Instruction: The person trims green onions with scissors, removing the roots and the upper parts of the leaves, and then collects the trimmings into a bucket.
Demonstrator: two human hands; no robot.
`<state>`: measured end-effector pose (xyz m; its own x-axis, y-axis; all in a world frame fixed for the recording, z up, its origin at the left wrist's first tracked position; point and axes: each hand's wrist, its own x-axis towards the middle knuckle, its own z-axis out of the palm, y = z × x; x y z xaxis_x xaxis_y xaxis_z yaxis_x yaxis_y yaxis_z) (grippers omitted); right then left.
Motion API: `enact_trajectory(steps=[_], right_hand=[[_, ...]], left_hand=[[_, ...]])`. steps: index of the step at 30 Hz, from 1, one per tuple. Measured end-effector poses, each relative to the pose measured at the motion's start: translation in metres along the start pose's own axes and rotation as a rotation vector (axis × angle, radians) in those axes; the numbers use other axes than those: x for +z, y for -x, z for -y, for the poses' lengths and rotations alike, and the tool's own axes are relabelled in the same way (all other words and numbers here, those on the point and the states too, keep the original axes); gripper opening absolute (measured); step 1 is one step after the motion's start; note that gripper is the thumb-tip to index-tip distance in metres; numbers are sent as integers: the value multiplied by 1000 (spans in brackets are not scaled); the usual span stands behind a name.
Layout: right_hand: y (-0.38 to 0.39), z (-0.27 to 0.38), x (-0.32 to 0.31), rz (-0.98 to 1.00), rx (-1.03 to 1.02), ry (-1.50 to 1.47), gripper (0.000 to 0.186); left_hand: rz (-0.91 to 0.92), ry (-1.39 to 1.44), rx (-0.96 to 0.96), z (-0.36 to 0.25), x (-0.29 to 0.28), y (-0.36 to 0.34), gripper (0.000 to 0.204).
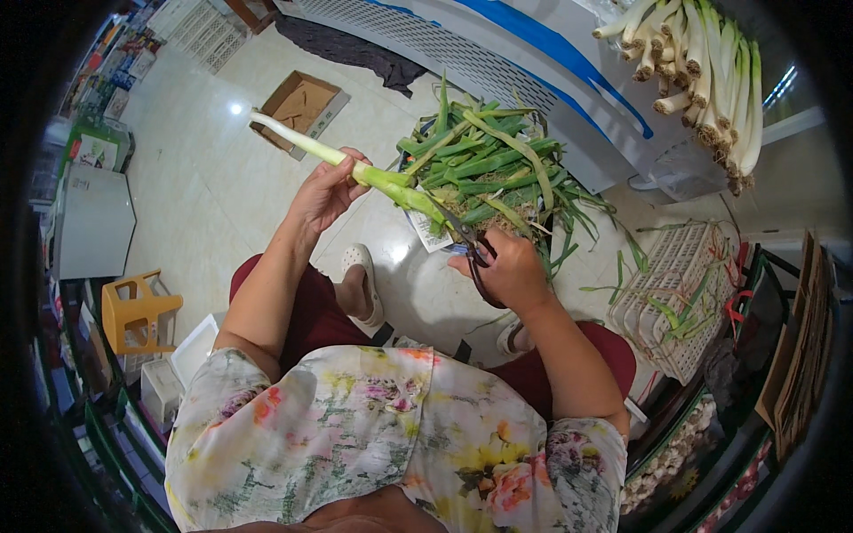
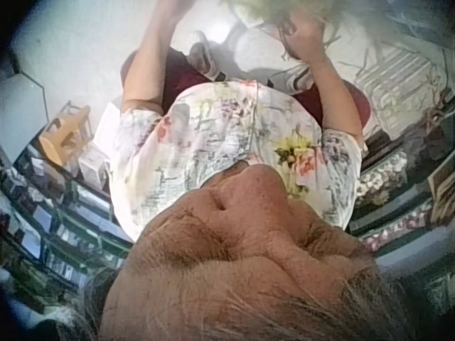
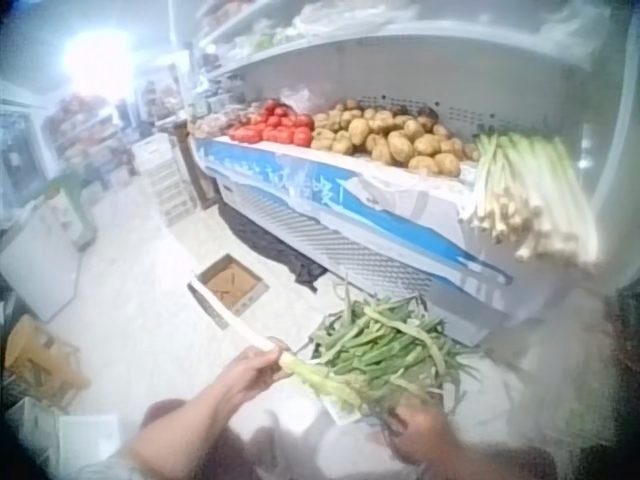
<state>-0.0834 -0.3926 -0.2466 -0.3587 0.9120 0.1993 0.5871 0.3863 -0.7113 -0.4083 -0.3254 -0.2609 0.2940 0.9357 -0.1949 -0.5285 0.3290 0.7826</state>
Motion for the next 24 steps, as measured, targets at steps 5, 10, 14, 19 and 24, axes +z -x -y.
enact_trajectory(steps=[5, 10, 14, 19, 24], right_hand=[[10, -4, 9, -25, 305, -67, 45], [4, -22, 3, -33, 380, -67, 47], [1, -23, -5, -104, 385, -20, 50], [-1, -19, -14, -124, 370, -52, 52], [-10, -6, -27, -169, 344, -13, 44]], left_hand=[[-29, -58, -24, 3, 5, -4, 21], [-29, -205, 0, 3, 9, 0, 16], [66, -278, 137, 0, 19, 16, 38], [17, -339, 181, -12, 46, 22, 48], [2, -742, 258, -2, 44, 21, 37]])
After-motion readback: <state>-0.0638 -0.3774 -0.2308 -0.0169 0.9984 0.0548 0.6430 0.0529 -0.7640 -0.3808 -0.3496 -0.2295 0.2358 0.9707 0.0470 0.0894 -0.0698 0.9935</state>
